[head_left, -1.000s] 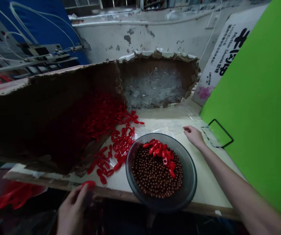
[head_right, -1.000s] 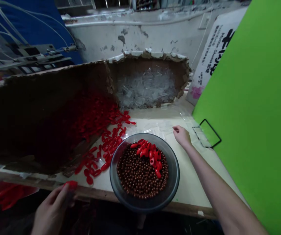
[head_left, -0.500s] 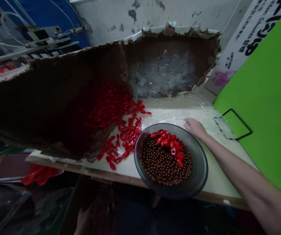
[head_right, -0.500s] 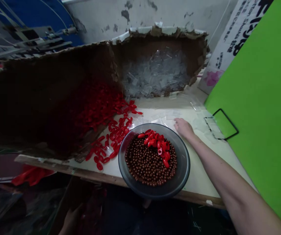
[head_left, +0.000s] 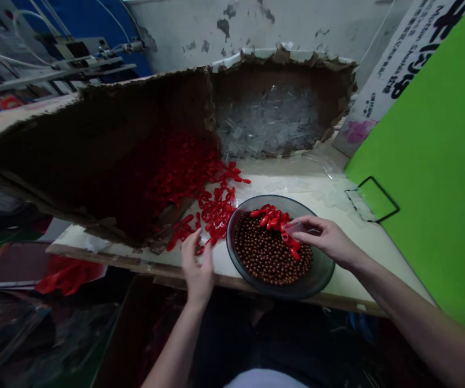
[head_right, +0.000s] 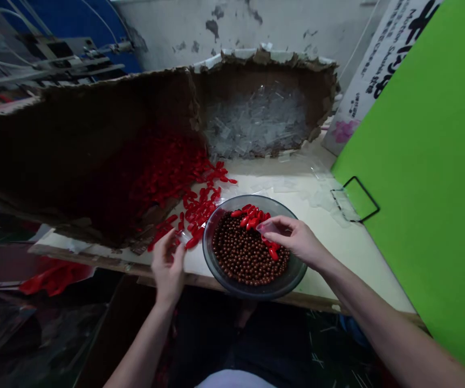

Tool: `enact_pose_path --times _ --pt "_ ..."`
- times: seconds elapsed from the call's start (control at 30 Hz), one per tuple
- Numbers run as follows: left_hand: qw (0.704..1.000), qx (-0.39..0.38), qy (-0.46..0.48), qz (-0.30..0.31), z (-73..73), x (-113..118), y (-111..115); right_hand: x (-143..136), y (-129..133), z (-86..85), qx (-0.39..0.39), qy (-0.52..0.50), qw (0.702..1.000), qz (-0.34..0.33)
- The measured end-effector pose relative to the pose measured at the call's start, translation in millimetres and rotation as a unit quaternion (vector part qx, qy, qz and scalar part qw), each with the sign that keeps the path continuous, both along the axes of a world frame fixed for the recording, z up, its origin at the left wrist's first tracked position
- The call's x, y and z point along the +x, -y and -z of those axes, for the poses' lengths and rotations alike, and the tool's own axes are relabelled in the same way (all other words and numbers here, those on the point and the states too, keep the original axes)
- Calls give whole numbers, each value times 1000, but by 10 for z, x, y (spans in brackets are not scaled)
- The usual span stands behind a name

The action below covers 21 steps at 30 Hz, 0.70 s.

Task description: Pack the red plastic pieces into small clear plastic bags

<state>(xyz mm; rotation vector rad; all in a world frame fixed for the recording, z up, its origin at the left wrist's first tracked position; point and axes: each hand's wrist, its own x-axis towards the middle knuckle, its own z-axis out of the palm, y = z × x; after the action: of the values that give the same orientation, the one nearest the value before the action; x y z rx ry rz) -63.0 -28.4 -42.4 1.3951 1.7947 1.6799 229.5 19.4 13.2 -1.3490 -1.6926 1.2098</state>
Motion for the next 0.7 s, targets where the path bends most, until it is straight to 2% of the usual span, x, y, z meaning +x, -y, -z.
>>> enact_pose_path --times 0.07,0.1,0.17,0.23,0.27,0.5,0.6,0.7 --pt "997 16 -29 67 -99 292 -167 -41 5 47 1 131 990 -48" --pt "995 20 -32 90 -108 395 -232 -68 4 81 -1 219 973 -75" --pt "994 21 -19 109 -79 518 -321 -152 8 162 -15 375 919 -123" --pt "994 16 -2 105 -30 558 -358 -285 13 255 -38 449 879 -156" --pt "995 13 4 101 -8 560 -363 -367 12 304 -42 457 873 -164" --pt "994 -10 16 105 45 531 -355 -912 -161 614 31 392 912 -117" --pt "994 -9 15 107 51 526 -354 -946 -255 684 43 332 937 -98" --pt "994 -11 20 107 54 523 -351 -862 -291 696 38 269 958 -96"
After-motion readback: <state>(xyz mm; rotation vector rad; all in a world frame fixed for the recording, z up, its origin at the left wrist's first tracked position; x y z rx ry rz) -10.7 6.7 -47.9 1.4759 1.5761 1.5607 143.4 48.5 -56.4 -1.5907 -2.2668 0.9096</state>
